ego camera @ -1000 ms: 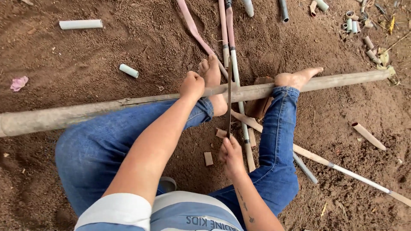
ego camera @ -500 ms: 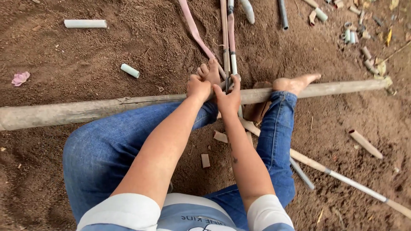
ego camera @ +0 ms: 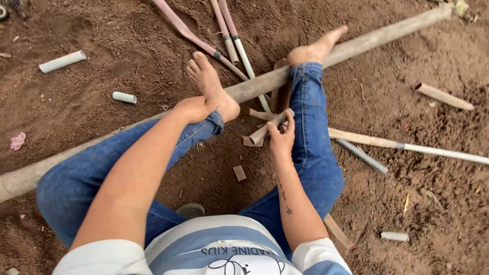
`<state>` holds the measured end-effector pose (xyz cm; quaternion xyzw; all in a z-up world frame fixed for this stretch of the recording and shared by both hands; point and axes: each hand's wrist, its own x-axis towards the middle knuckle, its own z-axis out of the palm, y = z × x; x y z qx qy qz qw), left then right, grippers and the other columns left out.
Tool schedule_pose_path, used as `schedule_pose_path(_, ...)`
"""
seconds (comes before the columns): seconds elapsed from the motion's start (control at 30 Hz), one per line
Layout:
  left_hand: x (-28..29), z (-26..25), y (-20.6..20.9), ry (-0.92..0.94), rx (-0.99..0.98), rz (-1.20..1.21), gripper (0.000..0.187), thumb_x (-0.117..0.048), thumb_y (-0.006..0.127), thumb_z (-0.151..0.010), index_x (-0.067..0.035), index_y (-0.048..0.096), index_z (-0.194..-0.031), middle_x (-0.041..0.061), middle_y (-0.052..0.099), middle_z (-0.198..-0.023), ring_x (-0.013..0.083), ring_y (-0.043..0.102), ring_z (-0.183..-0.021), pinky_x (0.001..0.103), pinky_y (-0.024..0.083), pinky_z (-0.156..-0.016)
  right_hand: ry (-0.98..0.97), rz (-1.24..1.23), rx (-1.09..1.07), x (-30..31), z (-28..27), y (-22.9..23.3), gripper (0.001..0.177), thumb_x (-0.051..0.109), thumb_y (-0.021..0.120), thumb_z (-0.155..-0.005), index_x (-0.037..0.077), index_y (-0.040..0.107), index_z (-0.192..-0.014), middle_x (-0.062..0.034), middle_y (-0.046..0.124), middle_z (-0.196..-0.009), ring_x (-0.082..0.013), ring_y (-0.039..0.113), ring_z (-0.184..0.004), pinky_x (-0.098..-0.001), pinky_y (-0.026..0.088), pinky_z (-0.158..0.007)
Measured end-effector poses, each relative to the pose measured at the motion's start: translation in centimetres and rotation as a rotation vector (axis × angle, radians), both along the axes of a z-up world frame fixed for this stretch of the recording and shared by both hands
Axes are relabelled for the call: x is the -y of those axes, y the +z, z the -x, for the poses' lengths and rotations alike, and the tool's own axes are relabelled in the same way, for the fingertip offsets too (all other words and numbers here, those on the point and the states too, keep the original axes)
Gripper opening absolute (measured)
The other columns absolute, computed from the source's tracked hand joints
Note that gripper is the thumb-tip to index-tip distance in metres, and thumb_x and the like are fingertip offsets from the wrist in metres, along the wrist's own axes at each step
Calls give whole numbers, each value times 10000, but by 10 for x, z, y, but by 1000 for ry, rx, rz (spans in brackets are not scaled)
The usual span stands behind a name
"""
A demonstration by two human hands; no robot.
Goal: The person sits on the ground and uses a hand saw to cut a long bamboo pole that is held in place between their bare feet. The person saws through the pole, creating a cut section, and continues the cutting process.
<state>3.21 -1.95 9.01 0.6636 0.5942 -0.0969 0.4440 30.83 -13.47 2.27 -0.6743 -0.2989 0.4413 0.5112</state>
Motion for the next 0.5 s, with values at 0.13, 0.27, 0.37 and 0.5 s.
schedule_pose_path(0.13, 20, 7, 19, -159, -189, -69, 808, -582, 361, -1062, 22, 505, -1579, 308, 595, -1508, 481, 584, -1379, 631, 475, -1091, 59, -43, -42, -9, -1, -4, 784, 223, 787, -1002, 184, 377, -1669, -385, 133, -1709, -629, 186, -1557, -696, 293, -1249)
schedule_pose_path(0.27, 37, 40, 63, -279, -374, -159, 715, -557, 525, -1034, -68, 586, -1553, 286, 686, -1429, 470, 622, -1365, 606, 495, -1092, 200, 28, 49, -8, -12, -23, 723, 242, 793, -1006, 242, 453, -1645, -305, 239, -1708, -572, 270, -1554, -665, 372, -1220)
schedule_pose_path(0.37, 38, 84, 113, -334, -563, -290, 673, -585, 566, -1003, -173, 622, -1532, 183, 726, -1415, 420, 676, -1324, 572, 533, -1092, 263, 53, 148, -2, -9, -33, 708, 223, 776, -919, 207, 519, -1579, -246, 488, -1528, -419, 511, -1320, -497, 511, -1045)
schedule_pose_path(0.5, 23, 158, 133, -156, -529, -616, 601, -586, 624, -1078, -157, 724, -1487, 149, 849, -1137, 418, 812, -1004, 522, 624, -907, 401, -2, 323, -5, -2, -49, 689, 201, 752, -849, 173, 579, -1516, -126, 666, -1443, -282, 674, -1113, -365, 592, -939)
